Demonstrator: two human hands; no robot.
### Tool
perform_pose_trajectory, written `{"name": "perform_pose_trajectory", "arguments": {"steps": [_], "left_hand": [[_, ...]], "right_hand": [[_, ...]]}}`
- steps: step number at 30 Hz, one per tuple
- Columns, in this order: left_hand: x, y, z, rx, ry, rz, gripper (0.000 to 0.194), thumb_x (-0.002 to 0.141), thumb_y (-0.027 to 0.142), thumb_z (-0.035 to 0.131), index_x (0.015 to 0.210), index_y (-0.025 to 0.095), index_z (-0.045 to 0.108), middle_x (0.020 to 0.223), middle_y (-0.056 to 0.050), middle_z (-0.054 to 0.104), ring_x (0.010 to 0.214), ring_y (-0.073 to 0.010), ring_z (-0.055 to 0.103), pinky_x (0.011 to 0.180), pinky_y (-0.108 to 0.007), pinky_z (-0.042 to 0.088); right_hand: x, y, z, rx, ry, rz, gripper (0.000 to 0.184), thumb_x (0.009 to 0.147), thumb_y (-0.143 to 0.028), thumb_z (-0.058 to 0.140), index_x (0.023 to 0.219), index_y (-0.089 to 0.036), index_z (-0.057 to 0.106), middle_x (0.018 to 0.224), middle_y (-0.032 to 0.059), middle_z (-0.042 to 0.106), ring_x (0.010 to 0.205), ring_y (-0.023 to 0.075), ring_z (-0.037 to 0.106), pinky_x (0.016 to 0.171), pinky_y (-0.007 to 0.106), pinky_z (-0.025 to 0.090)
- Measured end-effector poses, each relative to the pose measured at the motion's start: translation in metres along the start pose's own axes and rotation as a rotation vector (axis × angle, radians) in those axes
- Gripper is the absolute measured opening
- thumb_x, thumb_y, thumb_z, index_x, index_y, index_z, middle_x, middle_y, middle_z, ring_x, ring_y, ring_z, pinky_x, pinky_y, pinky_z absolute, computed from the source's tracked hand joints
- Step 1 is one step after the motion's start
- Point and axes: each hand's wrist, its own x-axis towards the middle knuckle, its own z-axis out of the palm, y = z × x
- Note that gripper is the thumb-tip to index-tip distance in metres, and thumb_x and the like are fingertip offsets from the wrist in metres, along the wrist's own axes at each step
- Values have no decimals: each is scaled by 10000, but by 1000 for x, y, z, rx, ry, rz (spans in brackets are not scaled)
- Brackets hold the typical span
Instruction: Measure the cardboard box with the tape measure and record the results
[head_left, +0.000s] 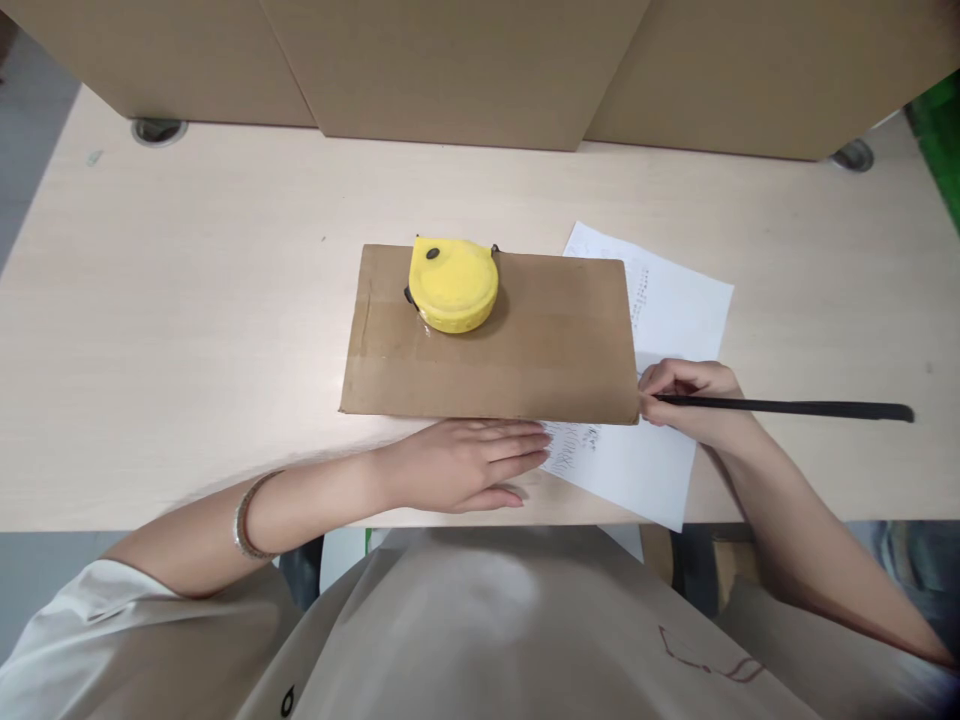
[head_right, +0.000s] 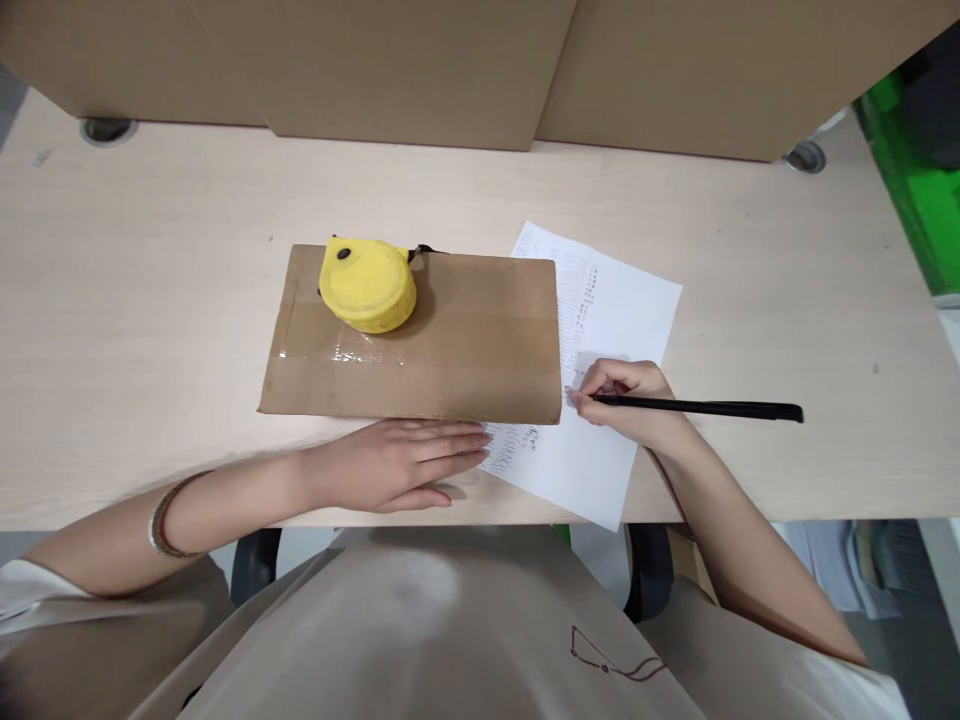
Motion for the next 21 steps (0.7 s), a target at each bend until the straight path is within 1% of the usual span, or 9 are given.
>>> {"name": "perform_pose_trajectory", "arguments": {"steps": [3,6,10,12,15,16,18,20,21], "left_hand": [[0,0,0,8,-16,-7,640,1349,493,507,1733,17,699,1775,-243,749,1824,-320,600,1534,-436,506],[0,-1,0,24,-19,-5,655,1356,510,475,1736,26,698,1779,-228,749,1828,-308,595,1538,-420,497],[0,-1,0,27,14,15,657,1358,496,468,1706,-2,716,1761,-238,762,1795,-329,638,1520,-427,521],[0,-1,1,25,11,13,647,1356,492,480,1703,3,723,1758,-236,765,1795,-328,638,1522,-427,519],[0,-2,1,24,-8,-2,642,1356,505,477,1709,30,726,1763,-218,765,1811,-314,618,1527,-427,513],[0,-2,1,22,-9,-3,646,1357,508,470,1709,30,726,1762,-216,766,1811,-314,618,1526,-431,514],[0,-4,2,16,-8,-2,657,1359,515,459,1709,27,724,1760,-214,769,1805,-317,626,1523,-435,518],[0,-4,2,13,-10,-5,661,1360,517,455,1718,27,716,1763,-211,768,1801,-314,631,1522,-434,519],[0,-5,2,12,-12,-8,658,1360,513,453,1723,30,712,1764,-209,768,1800,-313,633,1519,-433,521]], "right_hand": [[0,2,-1,-9,8,-10,608,676,-647,1123,566,-256,671,576,27,617,539,142,492,506,292,374],[1,3,-2,-14,-11,-16,597,680,-650,1119,579,-256,682,586,33,645,547,153,516,503,298,395],[2,5,-2,-38,-16,-26,626,681,-674,1125,579,-254,672,585,24,634,536,143,502,492,293,379],[2,3,-1,-34,-18,-14,638,673,-690,1138,588,-253,681,590,25,641,533,141,510,498,293,383],[0,-3,-2,12,-44,29,727,642,-797,1148,603,-260,659,568,32,649,523,150,535,520,307,418],[-1,-6,-4,22,-54,38,786,658,-865,1124,592,-265,622,540,27,621,512,146,515,523,312,406],[-1,-11,-11,-8,-59,57,903,749,-1015,1006,560,-276,523,488,8,516,495,138,439,523,327,347],[2,-15,-21,-138,-39,91,962,871,-1103,843,541,-285,458,491,6,434,504,144,374,530,354,292],[5,-16,-25,-241,-25,102,968,925,-1108,783,533,-288,449,506,17,427,510,155,364,537,369,281]]}}
